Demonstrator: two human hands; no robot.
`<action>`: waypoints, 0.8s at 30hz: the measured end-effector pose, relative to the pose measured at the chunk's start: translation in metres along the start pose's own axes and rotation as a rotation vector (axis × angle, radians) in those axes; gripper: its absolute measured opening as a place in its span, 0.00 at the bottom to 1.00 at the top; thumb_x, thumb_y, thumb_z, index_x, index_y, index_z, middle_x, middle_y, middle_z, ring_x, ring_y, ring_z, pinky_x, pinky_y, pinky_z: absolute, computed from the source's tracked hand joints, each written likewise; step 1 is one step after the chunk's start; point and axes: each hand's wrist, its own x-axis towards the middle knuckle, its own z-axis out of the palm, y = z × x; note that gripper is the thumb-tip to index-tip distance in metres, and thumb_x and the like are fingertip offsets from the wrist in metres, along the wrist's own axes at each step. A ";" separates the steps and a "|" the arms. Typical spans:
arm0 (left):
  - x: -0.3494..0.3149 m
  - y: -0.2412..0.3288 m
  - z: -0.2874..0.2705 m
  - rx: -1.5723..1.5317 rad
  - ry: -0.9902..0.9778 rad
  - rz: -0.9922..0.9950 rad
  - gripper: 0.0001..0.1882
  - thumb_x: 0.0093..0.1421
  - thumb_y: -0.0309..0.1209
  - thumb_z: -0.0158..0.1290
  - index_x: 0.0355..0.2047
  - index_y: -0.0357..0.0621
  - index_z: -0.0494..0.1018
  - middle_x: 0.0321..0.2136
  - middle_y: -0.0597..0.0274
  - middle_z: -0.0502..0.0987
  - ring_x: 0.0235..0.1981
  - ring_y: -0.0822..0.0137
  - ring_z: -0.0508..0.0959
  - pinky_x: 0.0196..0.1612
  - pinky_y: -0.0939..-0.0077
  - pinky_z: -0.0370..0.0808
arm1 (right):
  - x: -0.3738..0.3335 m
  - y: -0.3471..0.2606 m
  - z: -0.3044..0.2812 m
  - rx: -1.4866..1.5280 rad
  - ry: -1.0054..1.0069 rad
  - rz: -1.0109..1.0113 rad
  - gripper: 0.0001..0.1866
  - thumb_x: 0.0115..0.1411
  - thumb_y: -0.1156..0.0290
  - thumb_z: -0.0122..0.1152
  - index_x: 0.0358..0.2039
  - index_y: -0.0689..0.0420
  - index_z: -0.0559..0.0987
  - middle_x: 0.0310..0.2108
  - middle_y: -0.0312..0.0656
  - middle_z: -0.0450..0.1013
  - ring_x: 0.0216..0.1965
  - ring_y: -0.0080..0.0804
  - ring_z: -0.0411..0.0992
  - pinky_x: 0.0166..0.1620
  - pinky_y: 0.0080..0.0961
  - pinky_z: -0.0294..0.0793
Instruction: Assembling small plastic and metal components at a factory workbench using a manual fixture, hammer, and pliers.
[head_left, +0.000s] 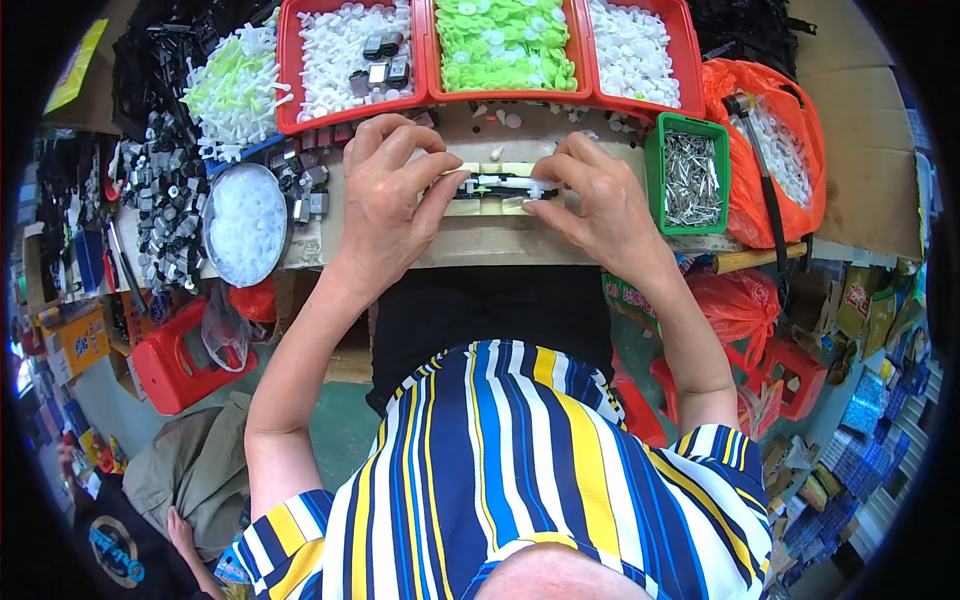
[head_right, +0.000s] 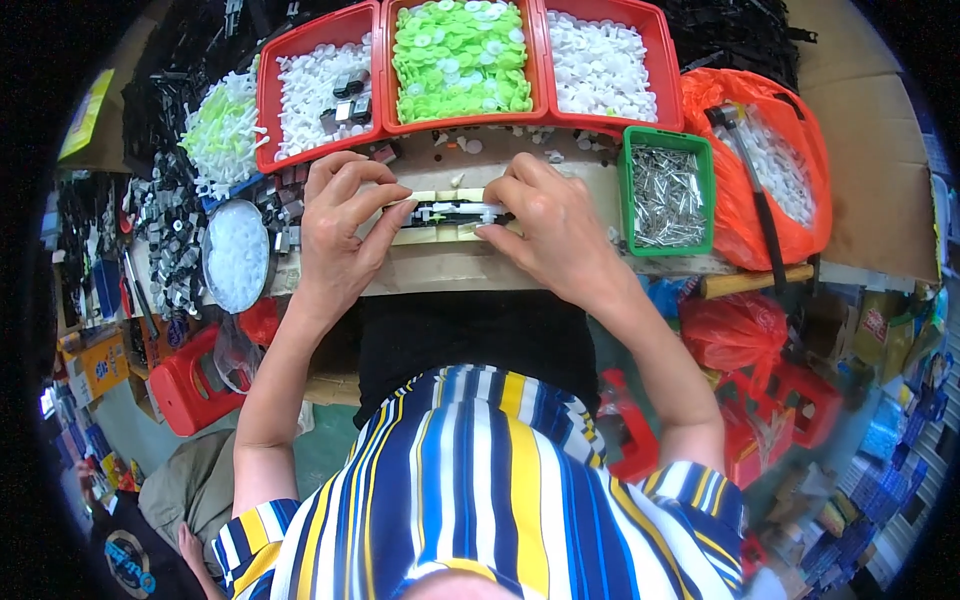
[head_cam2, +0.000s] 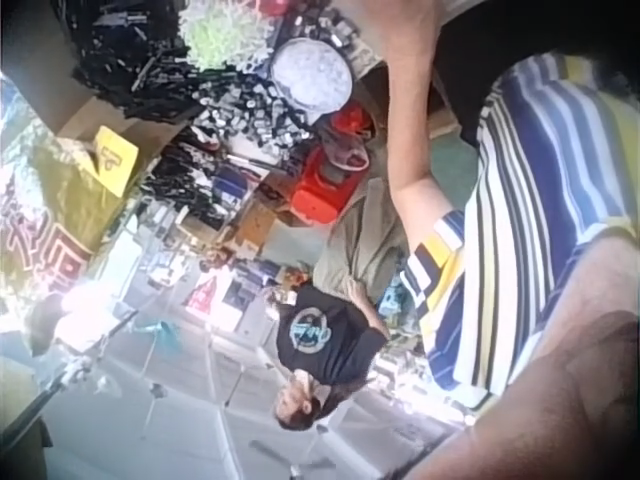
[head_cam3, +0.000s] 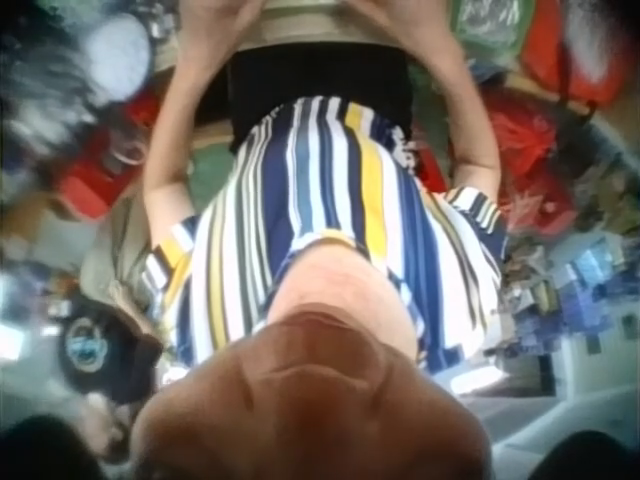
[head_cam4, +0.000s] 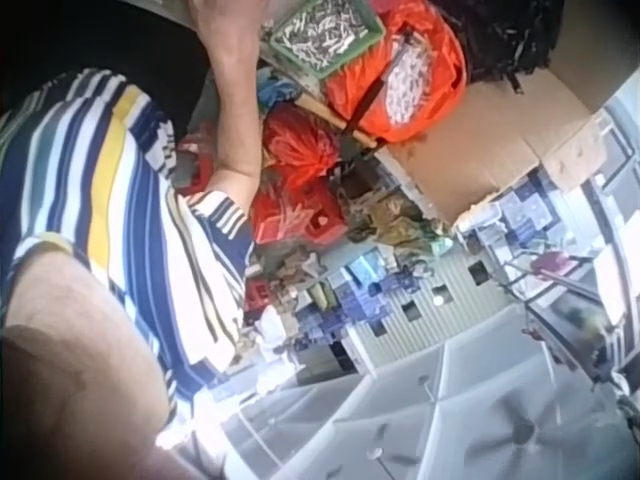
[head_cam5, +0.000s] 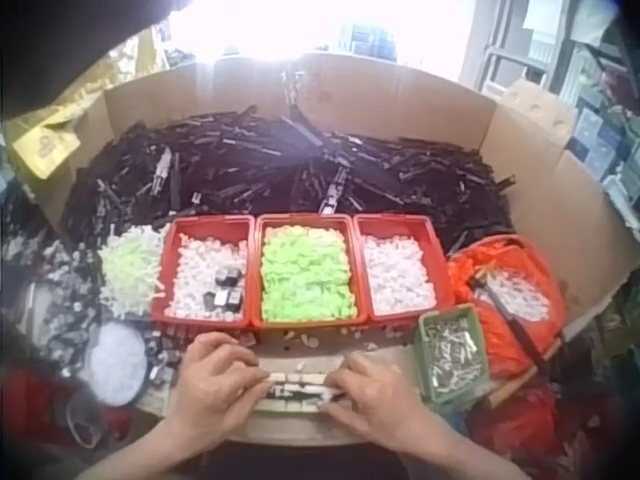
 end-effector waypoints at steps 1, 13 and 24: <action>-0.001 0.000 0.001 -0.002 -0.006 -0.005 0.06 0.50 0.26 0.64 0.30 0.42 0.80 0.34 0.63 0.77 0.45 0.56 0.73 0.49 0.60 0.66 | 0.000 0.000 0.000 -0.013 -0.002 -0.004 0.13 0.48 0.72 0.72 0.33 0.61 0.78 0.32 0.44 0.70 0.36 0.44 0.73 0.37 0.40 0.71; -0.014 0.001 0.008 0.011 -0.069 0.004 0.10 0.49 0.25 0.65 0.33 0.41 0.80 0.35 0.60 0.77 0.46 0.54 0.72 0.49 0.62 0.70 | 0.002 -0.008 -0.008 -0.150 -0.042 -0.052 0.12 0.48 0.70 0.71 0.31 0.59 0.76 0.33 0.42 0.69 0.38 0.43 0.72 0.38 0.41 0.68; -0.017 0.000 0.008 0.003 -0.070 0.017 0.13 0.47 0.25 0.66 0.35 0.41 0.79 0.36 0.60 0.77 0.47 0.53 0.72 0.49 0.60 0.70 | -0.001 -0.001 -0.023 -0.077 -0.011 -0.010 0.13 0.48 0.72 0.71 0.31 0.62 0.78 0.32 0.44 0.71 0.35 0.46 0.74 0.36 0.40 0.72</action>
